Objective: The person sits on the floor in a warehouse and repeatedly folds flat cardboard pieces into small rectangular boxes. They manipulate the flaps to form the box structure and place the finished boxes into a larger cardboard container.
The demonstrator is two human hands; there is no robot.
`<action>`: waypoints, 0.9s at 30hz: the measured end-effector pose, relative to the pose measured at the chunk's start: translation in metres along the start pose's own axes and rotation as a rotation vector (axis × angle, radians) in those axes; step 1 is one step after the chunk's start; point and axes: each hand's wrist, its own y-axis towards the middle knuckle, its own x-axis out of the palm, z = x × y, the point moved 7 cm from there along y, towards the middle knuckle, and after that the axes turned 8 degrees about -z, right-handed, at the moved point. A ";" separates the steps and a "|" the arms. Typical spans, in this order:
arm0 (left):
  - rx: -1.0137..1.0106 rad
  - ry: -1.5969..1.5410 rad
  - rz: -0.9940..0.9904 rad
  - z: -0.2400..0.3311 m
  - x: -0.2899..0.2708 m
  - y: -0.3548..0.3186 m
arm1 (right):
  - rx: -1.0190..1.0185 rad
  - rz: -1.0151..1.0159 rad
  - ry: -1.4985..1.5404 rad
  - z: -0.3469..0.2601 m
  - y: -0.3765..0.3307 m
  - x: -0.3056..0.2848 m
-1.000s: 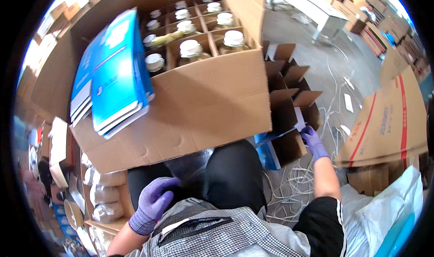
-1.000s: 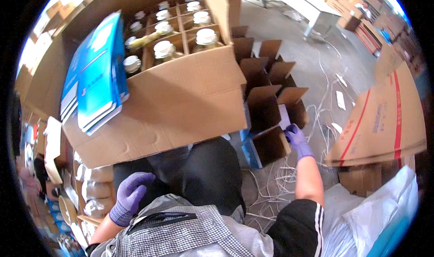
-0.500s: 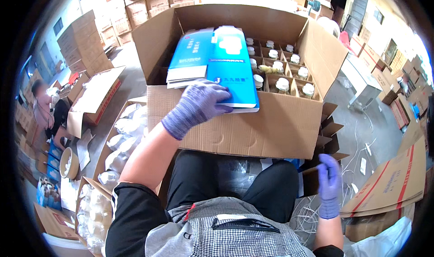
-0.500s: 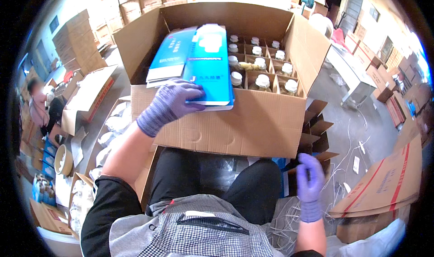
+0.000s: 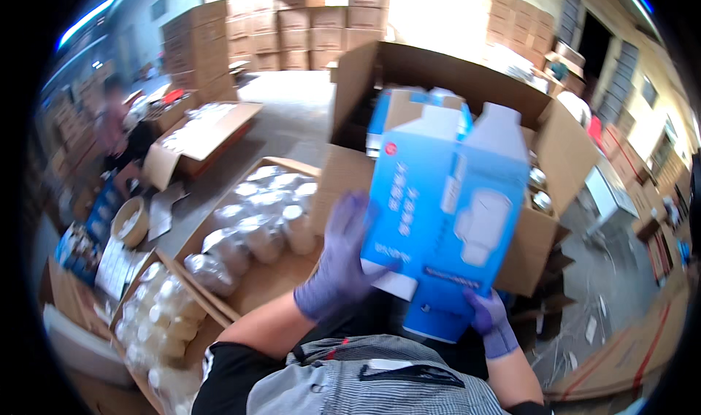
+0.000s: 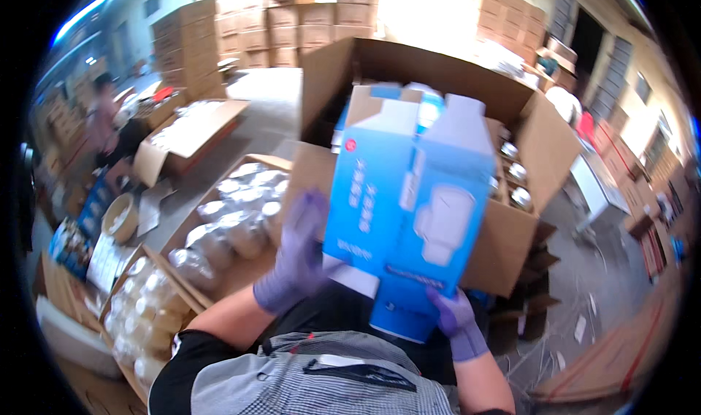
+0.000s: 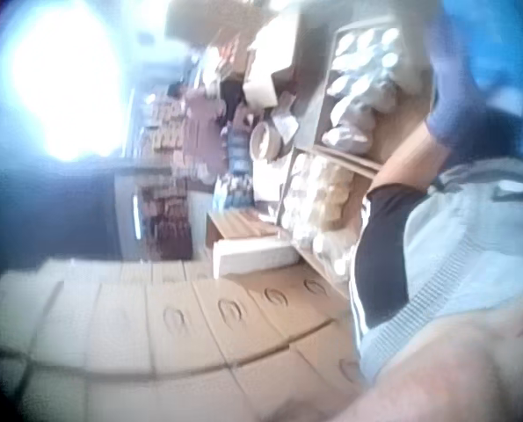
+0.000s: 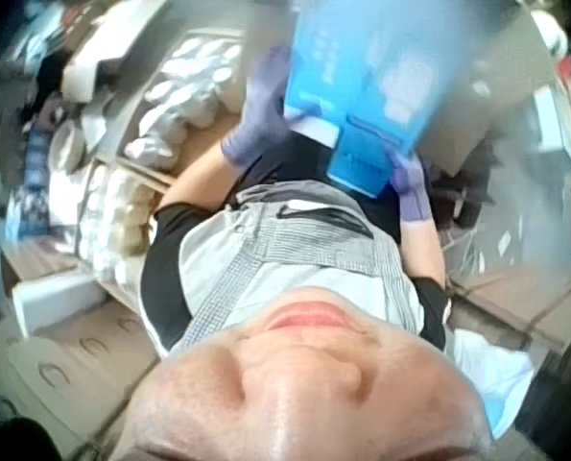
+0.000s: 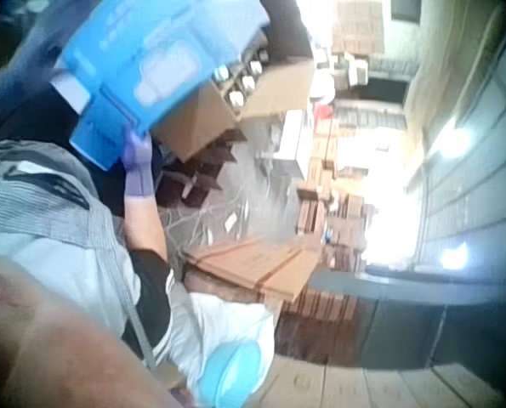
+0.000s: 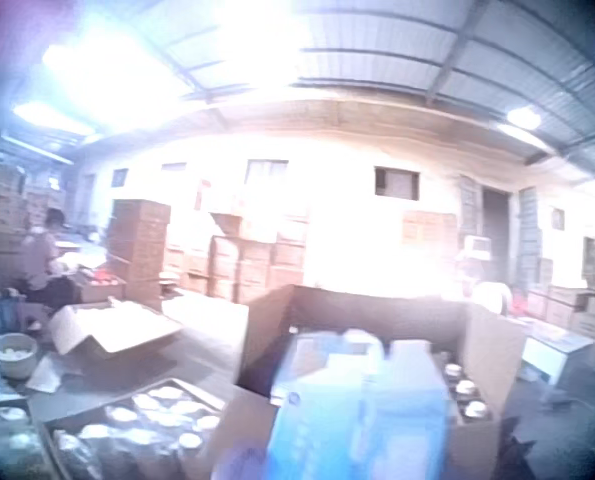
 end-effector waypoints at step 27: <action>0.502 -0.780 -0.428 0.150 -0.002 0.040 | -0.737 0.674 -0.269 -0.137 -0.143 0.057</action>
